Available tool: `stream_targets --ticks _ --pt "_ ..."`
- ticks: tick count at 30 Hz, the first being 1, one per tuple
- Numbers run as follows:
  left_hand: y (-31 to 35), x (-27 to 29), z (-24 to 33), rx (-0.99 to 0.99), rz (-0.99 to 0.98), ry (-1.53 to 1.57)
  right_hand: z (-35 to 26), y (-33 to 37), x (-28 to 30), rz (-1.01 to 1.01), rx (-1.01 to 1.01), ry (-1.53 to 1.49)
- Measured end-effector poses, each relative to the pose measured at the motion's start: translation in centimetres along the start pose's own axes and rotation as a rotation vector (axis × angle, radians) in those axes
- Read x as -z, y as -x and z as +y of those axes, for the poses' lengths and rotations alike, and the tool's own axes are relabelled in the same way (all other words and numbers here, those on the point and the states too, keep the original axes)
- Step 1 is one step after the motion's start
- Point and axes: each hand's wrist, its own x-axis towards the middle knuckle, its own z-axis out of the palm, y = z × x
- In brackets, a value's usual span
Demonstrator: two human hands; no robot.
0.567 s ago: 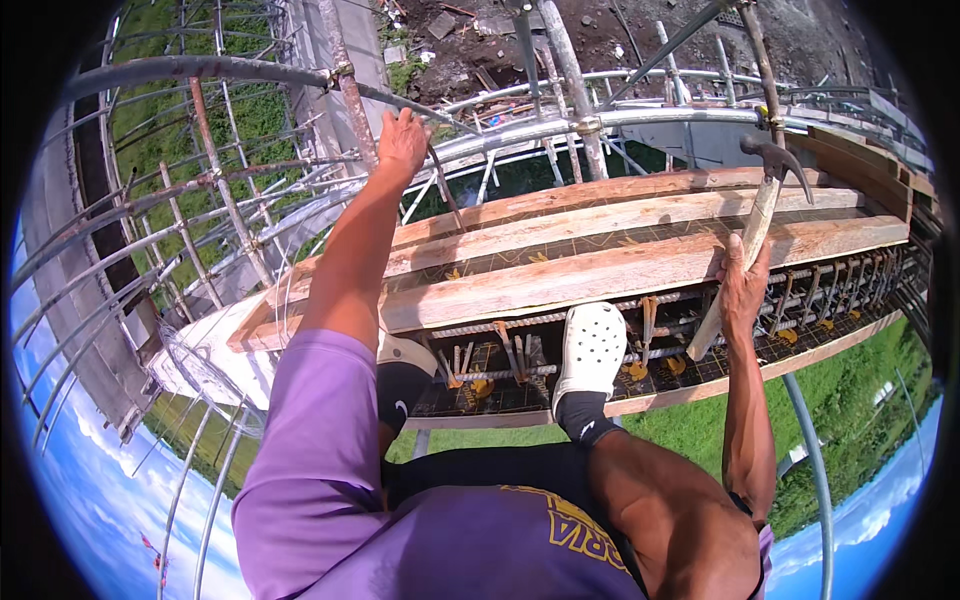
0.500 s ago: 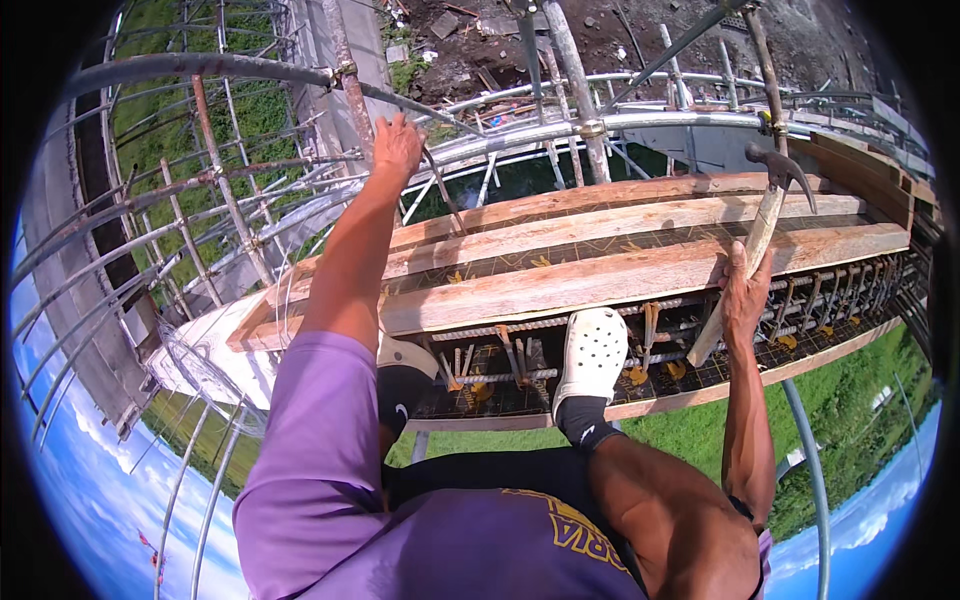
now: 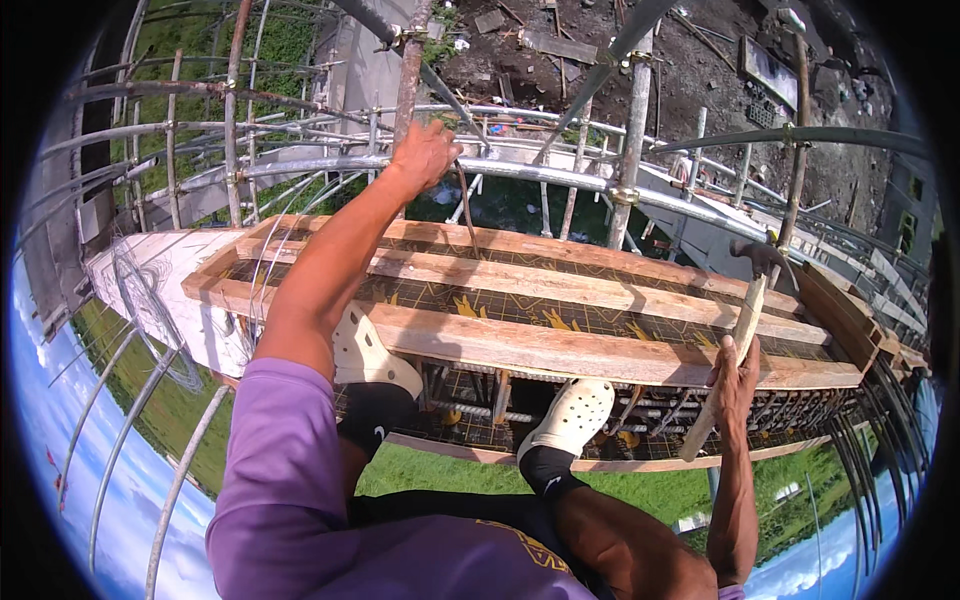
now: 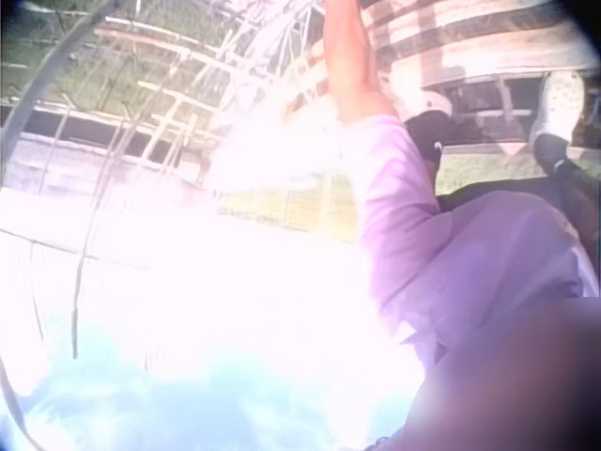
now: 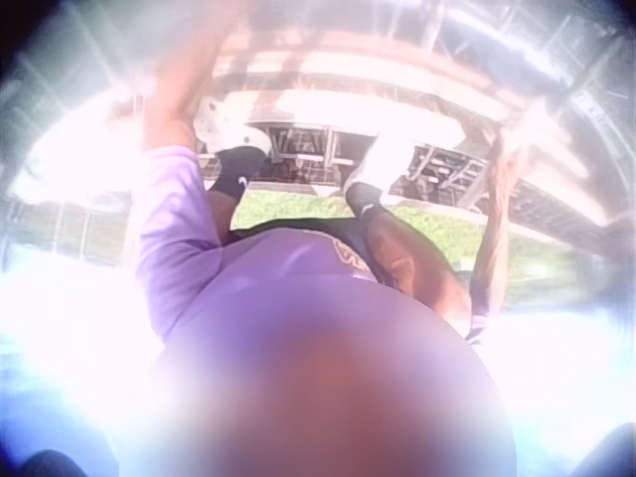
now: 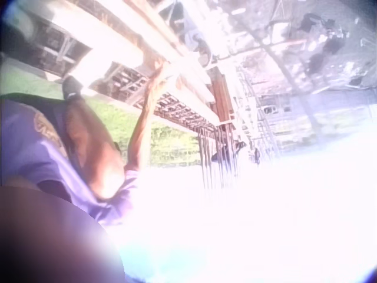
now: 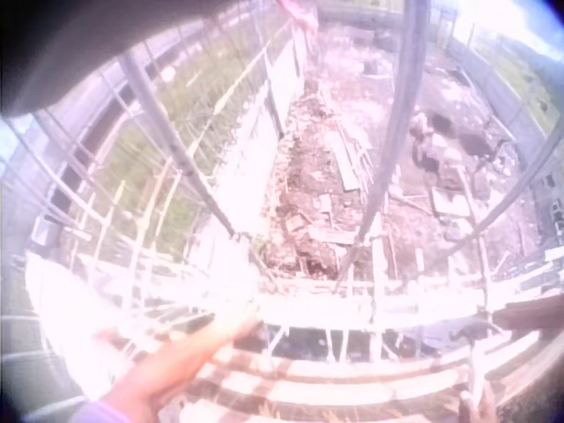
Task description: The person stands on a wooden plank on scaffolding and uses a hammer to drive nails into the plank. They repeatedly pick up nails, position them, and strike them with the hammer to secure the plank to the structure.
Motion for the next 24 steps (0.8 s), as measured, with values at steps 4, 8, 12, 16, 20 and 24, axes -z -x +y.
stream_targets --ticks 4,8,12,16,20,24 --pt "-2.1 2.3 -0.8 -0.082 -0.251 0.147 -5.2 -1.9 -3.1 -0.127 0.047 -0.014" --pt "-1.7 3.9 -2.3 0.01 -0.145 0.593 -7.9 -1.5 -6.4 -0.223 0.076 -0.152" --pt "-0.9 2.5 -1.3 0.32 0.15 1.324 -8.9 -0.6 -7.8 -0.274 0.118 -0.07" --pt "-1.5 -0.4 3.8 0.568 0.58 1.78 -10.6 -0.4 -8.7 -0.367 0.1 -0.011" --pt "-2.7 -2.4 9.9 0.774 0.499 2.066 -14.7 -1.2 -10.5 -0.453 0.179 0.096" --pt "-3.3 -3.3 11.4 0.938 0.471 2.111 -21.1 -2.8 -13.0 -0.542 0.295 0.29"
